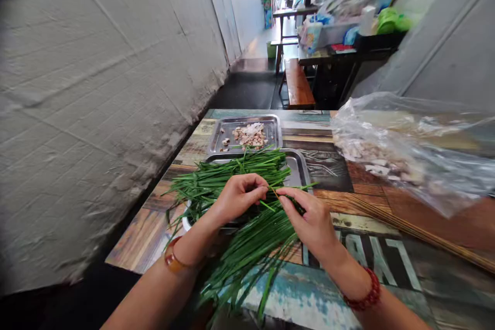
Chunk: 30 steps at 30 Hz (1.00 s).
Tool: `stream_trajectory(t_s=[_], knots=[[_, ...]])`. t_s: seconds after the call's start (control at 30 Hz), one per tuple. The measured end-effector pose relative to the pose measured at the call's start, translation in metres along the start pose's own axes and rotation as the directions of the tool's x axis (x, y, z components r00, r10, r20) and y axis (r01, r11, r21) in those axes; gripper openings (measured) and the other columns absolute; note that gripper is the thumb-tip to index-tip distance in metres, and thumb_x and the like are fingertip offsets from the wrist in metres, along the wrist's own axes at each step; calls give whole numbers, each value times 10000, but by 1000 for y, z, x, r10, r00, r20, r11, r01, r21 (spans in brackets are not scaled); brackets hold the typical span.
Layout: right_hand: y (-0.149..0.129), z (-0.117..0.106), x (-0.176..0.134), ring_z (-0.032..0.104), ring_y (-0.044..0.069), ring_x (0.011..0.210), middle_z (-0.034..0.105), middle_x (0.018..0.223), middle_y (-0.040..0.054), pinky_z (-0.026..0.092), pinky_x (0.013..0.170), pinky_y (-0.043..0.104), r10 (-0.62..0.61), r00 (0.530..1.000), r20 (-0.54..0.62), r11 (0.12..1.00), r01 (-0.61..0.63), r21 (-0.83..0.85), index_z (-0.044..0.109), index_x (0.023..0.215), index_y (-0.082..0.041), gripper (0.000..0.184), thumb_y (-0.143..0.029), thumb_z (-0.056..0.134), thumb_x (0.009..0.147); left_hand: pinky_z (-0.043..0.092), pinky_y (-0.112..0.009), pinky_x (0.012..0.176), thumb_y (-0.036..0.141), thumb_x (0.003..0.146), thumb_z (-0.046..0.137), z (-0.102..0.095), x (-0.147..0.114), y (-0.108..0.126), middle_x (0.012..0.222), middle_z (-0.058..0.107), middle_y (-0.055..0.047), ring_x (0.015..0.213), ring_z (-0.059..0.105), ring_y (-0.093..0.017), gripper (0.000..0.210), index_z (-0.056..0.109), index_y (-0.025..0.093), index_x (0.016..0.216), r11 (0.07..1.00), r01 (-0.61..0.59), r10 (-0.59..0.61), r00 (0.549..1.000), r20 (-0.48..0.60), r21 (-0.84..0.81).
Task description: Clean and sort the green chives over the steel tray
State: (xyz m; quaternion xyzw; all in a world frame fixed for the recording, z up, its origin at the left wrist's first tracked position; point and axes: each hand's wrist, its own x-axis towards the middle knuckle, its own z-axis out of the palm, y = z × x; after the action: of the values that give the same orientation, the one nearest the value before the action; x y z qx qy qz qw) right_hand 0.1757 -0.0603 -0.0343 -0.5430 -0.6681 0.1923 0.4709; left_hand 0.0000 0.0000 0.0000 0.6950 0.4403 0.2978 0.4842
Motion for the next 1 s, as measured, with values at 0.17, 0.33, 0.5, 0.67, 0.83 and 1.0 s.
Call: stream_trajectory(t_s=[0.17,0.33,0.5,0.67,0.83,1.0], knots=[[0,0,-1,728,203,846,767,934,38,582,784,311,17,1000,-4,1000,-17,13,734,940,-218,177,-272,578,877,385,-180,537,183,774,588,-1,0,0,621,604,4,552,509,-80,110,661,106,750,1000,-25,25,1000,2,-10],[3,1,-1,728,212,852,765,944,40,585,783,331,16,1000,-5,1000,-16,18,731,947,-234,182,-292,571,882,376,-181,536,186,773,603,-1,-1,-1,618,604,4,549,496,-78,115,682,103,774,999,-53,53,999,-8,-5],[4,2,-1,731,212,850,767,939,44,588,788,333,2,1000,-13,1000,-2,21,734,948,-226,183,-283,575,876,375,-183,547,162,784,603,0,-2,-2,645,635,-5,567,513,-83,110,699,109,781,988,-123,128,991,-48,88],[2,3,0,732,211,832,768,924,44,592,783,340,11,1000,-13,1000,-11,18,736,940,-224,186,-286,574,874,407,-198,593,142,801,599,0,-2,-4,701,672,-17,626,571,-104,104,703,132,798,947,-228,249,966,-68,228],[1,3,0,730,206,827,768,926,45,584,787,334,12,1000,-5,1000,-12,14,732,940,-217,181,-275,574,874,424,-215,622,142,817,591,0,-3,-8,741,692,-24,669,611,-122,109,699,157,816,890,-298,330,943,-35,344],[1,3,-1,719,209,855,760,951,48,565,790,331,27,1000,13,1000,-27,6,723,954,-221,193,-292,557,885,425,-214,614,144,825,590,0,-4,-10,753,698,-25,669,616,-121,106,694,164,824,862,-327,361,932,-17,387]])
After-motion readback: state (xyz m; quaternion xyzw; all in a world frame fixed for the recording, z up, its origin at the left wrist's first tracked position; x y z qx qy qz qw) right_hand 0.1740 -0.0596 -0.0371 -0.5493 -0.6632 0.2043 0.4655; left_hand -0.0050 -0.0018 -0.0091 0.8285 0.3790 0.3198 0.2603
